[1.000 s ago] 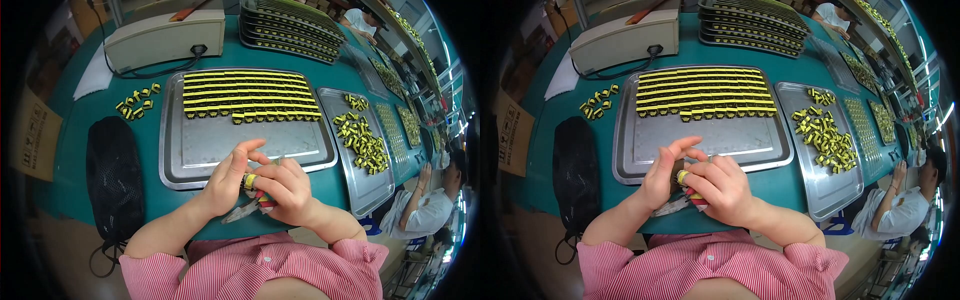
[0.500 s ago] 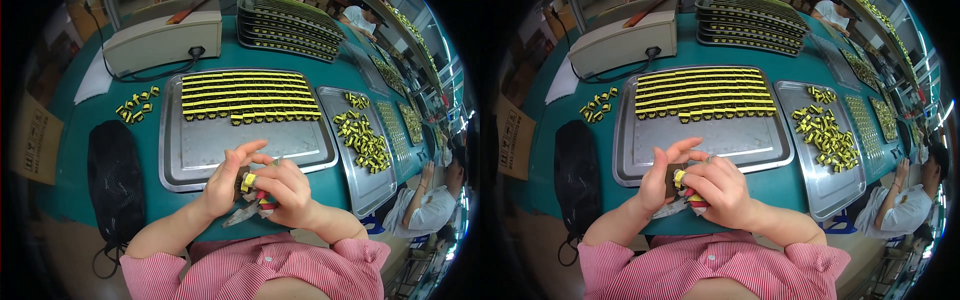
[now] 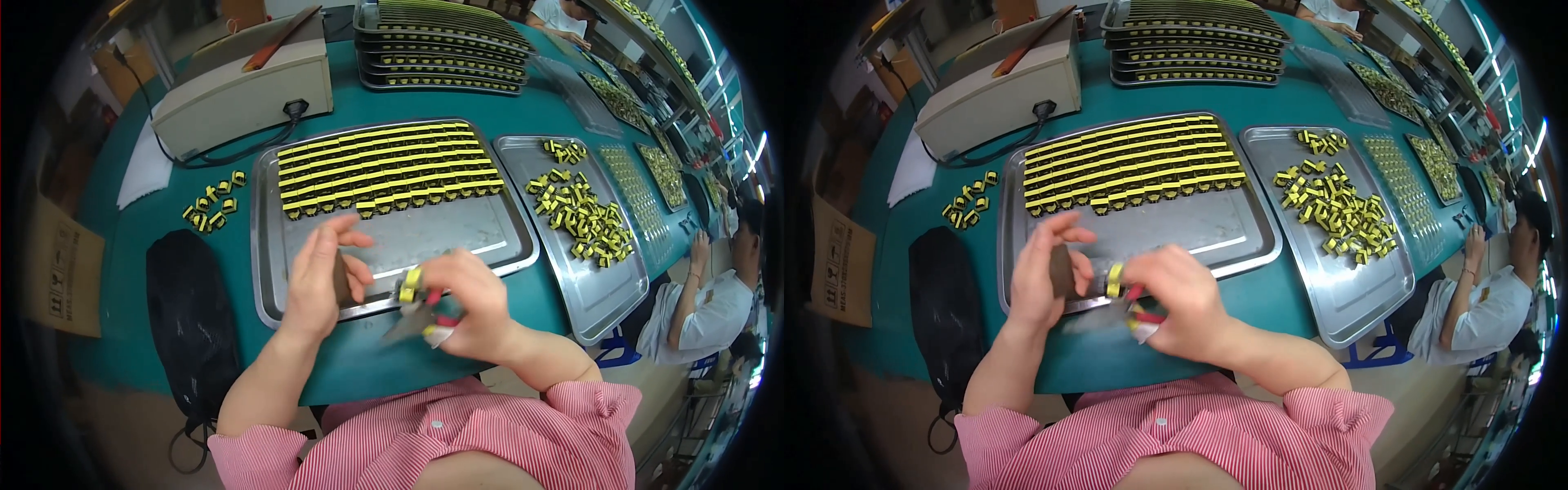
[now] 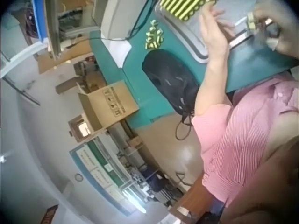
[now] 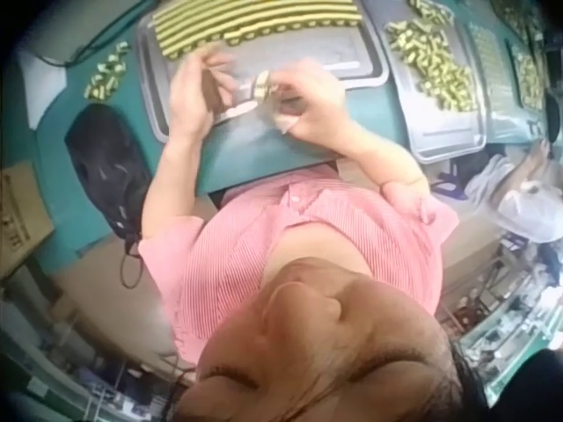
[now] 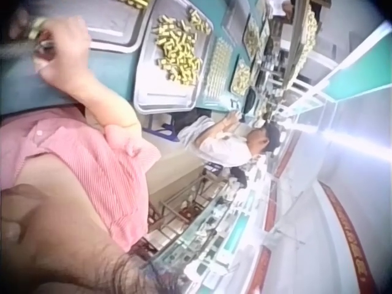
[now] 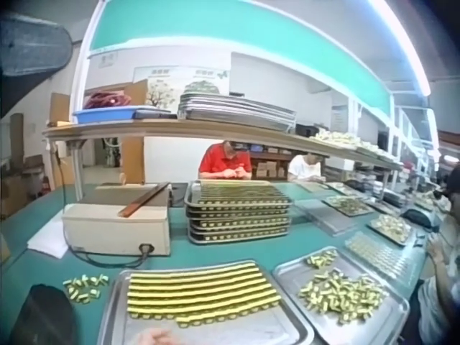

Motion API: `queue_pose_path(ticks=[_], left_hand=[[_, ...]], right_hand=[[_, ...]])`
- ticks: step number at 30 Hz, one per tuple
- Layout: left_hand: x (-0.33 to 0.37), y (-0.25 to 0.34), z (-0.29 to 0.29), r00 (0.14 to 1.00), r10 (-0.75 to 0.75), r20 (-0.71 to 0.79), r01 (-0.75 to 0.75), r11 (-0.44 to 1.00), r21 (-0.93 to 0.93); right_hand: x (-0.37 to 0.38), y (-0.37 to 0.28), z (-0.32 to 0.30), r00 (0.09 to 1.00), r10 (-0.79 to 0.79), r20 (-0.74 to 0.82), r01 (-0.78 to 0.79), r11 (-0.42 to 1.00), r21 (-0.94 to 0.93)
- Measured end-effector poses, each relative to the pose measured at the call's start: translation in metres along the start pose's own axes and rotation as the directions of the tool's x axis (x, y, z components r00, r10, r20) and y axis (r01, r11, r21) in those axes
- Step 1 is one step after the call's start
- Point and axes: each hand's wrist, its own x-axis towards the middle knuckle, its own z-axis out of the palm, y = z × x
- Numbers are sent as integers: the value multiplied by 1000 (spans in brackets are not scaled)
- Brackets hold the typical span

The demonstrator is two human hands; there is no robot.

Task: The person assembles small yellow electronic components by hand at a factory workstation.

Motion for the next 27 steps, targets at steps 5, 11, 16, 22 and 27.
queue_pose_path(ticks=[5,11,16,22,27], left_hand=[[-8,-2,11,985,84,149,-96,993,72],[-7,-9,11,987,116,114,-123,990,64],[8,8,-5,974,138,-177,-167,972,-164],[28,5,-25,948,273,-164,-153,842,517],[46,6,-18,897,431,96,-157,109,982]], right_hand=[[3,6,-3,793,596,130,-533,573,623],[3,1,0,767,563,308,-590,429,684],[7,10,-13,691,679,249,-600,346,722],[9,3,-26,791,612,-2,-391,508,767],[-3,-18,-54,819,560,-121,-252,541,803]])
